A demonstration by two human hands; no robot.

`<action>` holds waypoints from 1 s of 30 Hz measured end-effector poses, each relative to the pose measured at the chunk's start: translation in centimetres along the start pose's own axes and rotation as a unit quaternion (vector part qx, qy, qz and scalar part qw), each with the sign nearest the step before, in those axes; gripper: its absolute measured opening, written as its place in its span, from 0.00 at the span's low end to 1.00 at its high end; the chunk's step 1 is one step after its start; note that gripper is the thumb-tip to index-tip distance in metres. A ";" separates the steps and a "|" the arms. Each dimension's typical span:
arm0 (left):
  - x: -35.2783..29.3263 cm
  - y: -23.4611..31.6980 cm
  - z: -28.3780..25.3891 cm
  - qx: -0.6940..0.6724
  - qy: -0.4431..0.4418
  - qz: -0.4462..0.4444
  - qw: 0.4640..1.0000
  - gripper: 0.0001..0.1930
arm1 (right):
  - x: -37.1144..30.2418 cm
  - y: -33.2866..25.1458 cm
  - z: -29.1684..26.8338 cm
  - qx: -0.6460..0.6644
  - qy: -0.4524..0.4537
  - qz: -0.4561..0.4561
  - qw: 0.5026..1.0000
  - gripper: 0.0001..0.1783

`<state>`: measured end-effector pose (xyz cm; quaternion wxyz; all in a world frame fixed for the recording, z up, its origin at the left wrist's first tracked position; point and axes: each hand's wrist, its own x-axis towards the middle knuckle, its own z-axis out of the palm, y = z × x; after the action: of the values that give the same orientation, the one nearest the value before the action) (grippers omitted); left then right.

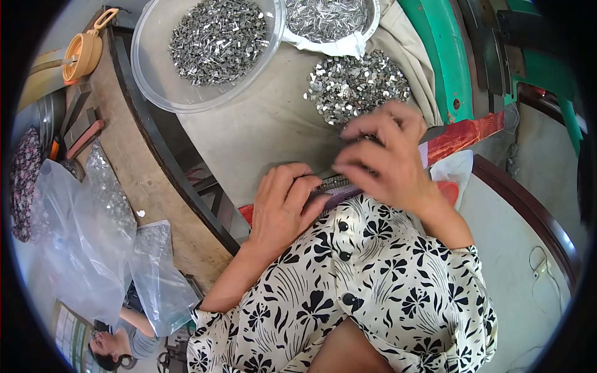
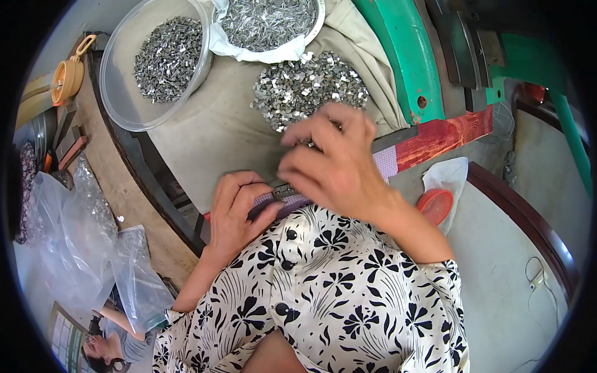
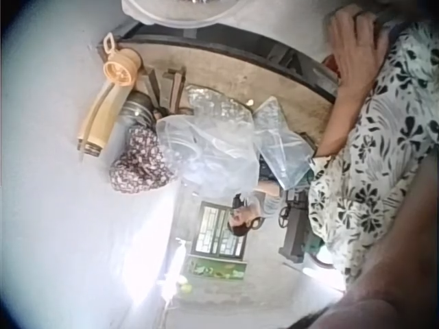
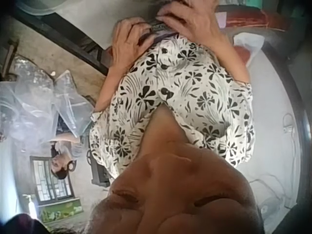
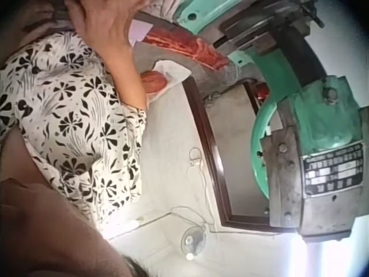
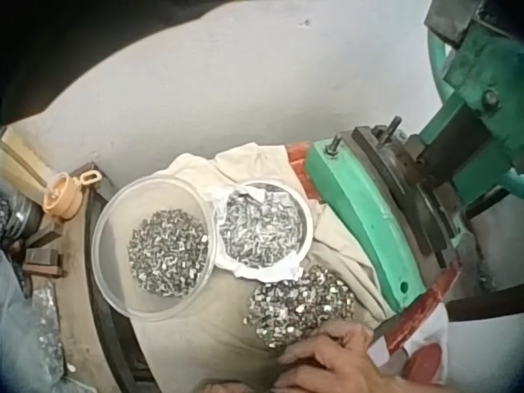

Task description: Placing small metal components into a specialized metal strip for assembly at a workstation.

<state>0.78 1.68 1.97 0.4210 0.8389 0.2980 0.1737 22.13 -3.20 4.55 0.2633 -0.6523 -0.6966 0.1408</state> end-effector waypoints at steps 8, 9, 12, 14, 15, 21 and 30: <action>0.4 -0.1 0.1 0.009 -0.014 0.005 1.000 0.16 | -3.8 -0.8 0.9 0.004 -0.011 0.026 1.000 0.12; 0.3 -0.1 0.2 0.010 -0.006 0.007 1.000 0.16 | -3.4 -0.4 0.5 0.002 -0.008 0.028 1.000 0.12; 0.2 -0.1 0.3 0.014 0.001 0.009 1.000 0.14 | -2.4 0.5 0.1 -0.056 0.029 0.067 0.996 0.13; 0.3 -0.1 0.5 0.017 0.000 0.012 1.000 0.13 | -1.7 0.8 0.1 -0.061 0.035 0.070 0.995 0.11; 0.3 -0.1 0.6 0.026 0.001 0.018 0.999 0.12 | -1.5 0.9 0.2 -0.069 0.022 0.063 0.995 0.11; 0.5 0.1 0.7 0.040 0.002 0.023 0.999 0.12 | -0.6 1.2 -0.2 -0.095 0.010 0.036 0.995 0.10; 0.8 0.6 0.7 0.061 -0.009 0.015 0.998 0.18 | 0.7 0.9 0.6 -0.101 -0.002 -0.002 0.995 0.10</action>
<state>1.96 1.51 2.13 0.3690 0.8688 0.2922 0.1539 22.57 -2.35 3.70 0.1947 -0.6743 -0.7089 0.0702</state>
